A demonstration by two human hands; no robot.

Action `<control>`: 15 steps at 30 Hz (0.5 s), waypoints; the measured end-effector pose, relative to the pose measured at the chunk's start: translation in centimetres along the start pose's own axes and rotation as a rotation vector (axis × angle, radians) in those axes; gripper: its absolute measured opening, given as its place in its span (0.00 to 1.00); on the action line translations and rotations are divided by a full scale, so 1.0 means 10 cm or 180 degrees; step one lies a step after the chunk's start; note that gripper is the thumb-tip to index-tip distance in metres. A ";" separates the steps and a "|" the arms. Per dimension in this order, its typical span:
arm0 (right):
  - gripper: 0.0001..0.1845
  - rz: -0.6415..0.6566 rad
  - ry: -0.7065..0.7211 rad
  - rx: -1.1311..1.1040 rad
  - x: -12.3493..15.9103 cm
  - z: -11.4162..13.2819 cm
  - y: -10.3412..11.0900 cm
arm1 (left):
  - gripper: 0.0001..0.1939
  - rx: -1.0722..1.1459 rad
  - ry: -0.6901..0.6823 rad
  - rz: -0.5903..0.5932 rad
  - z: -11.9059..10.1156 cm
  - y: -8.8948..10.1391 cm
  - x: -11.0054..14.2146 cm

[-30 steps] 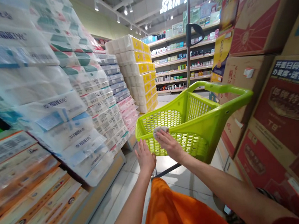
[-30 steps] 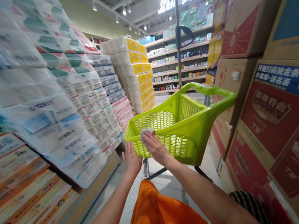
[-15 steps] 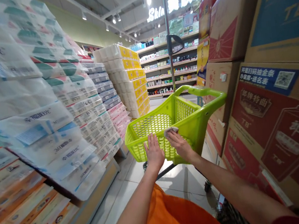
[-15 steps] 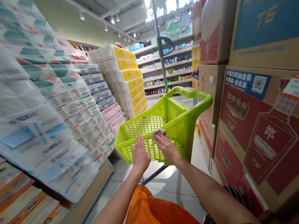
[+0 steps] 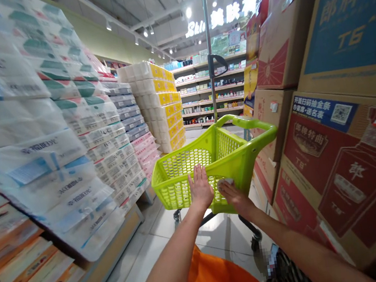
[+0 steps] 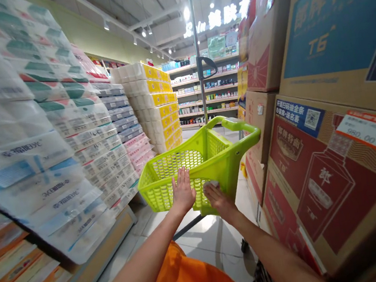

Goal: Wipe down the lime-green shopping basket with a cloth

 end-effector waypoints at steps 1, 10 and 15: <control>0.24 -0.0097 -0.0027 -0.0006 -0.02 -0.03 0.06 | 0.35 -0.0012 0.0002 0.0017 -0.01 -0.01 0.00; 0.26 -0.0386 -0.0403 0.0202 0.08 -0.36 0.33 | 0.35 0.0011 -0.0091 0.0226 -0.19 -0.07 -0.05; 0.27 -0.0880 -0.0741 0.0341 -0.14 -0.69 0.86 | 0.37 0.0007 -0.0005 0.0372 -0.19 -0.11 -0.05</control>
Point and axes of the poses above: each hand's wrist, its own x-axis away from the middle knuckle, its own y-axis out of the back of the hand, z = x × y, the point moved 10 cm from there along -x, towards the middle knuckle, and after that the axes turned 3 degrees about -x, right-handed, at the moved point
